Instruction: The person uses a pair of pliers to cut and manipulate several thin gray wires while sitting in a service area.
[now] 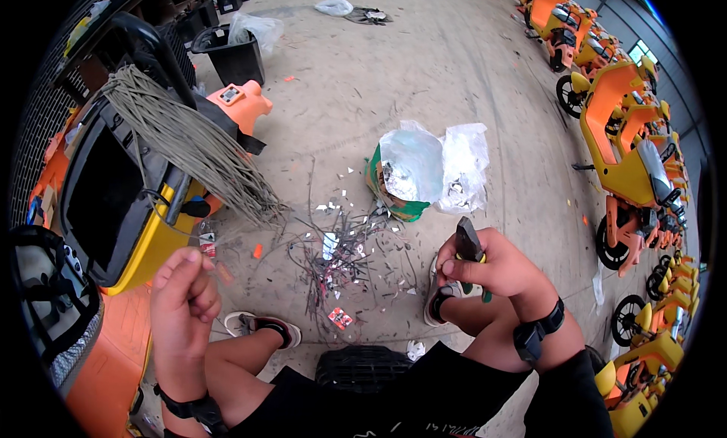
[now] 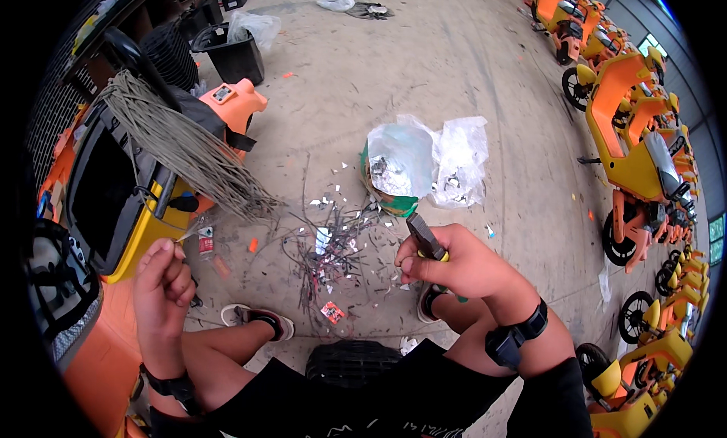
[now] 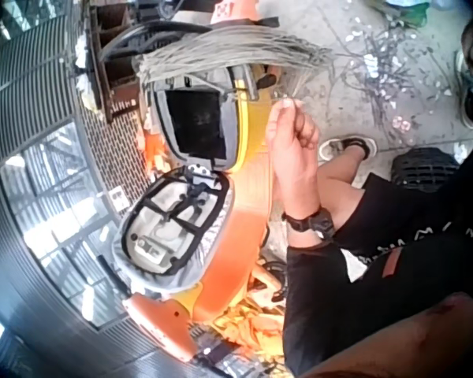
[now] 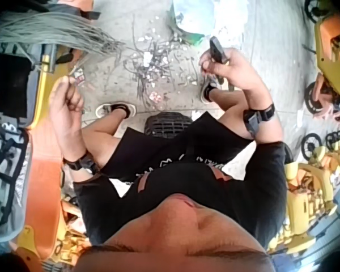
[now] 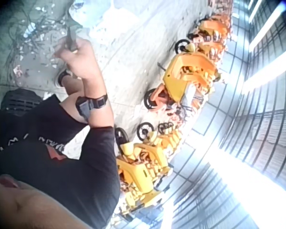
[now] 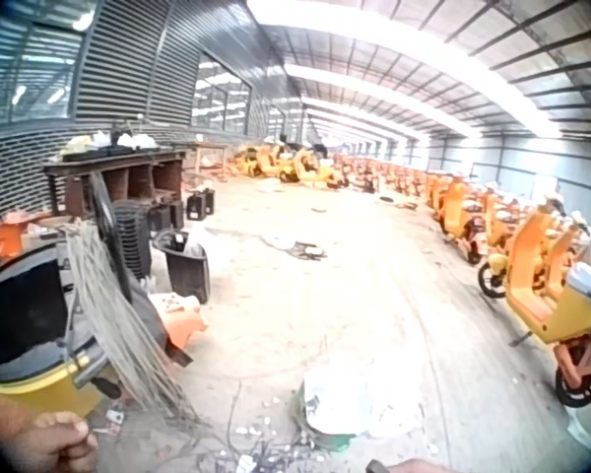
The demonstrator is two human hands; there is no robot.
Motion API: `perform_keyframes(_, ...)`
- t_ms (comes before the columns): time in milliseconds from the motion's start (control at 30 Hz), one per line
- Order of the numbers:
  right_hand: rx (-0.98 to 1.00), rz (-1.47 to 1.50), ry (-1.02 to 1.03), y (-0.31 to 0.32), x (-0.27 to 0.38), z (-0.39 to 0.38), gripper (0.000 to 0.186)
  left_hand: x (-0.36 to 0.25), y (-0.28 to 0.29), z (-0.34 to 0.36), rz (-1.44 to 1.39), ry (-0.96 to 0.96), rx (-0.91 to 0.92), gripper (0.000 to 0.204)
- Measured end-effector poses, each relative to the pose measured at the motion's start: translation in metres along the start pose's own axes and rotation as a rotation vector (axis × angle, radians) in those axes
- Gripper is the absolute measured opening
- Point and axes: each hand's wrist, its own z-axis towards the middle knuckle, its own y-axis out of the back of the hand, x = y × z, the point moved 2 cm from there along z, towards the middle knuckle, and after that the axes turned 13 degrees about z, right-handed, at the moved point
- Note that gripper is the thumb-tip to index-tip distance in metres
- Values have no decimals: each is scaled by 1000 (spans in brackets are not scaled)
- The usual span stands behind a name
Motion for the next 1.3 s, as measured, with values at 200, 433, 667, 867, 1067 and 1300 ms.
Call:
perform_keyframes(200,51,10,-18,-9,-6,3,13,0,-16,-3,40,61,104,19)
perform_keyframes(433,5,-79,-52,-24,-3,9,16,1,-22,-4,35,97,144,18)
perform_keyframes(667,-23,-182,-20,-30,-15,13,19,2,-32,-2,37,108,189,18)
perform_keyframes(867,-27,-216,-16,-37,-17,16,22,2,-38,-1,43,106,228,18)
perform_keyframes(1067,-70,-216,-93,-40,-13,13,24,4,-46,-1,71,126,205,18)
perform_keyframes(1300,-92,-175,37,-35,-21,13,22,5,-56,-2,92,140,252,17)
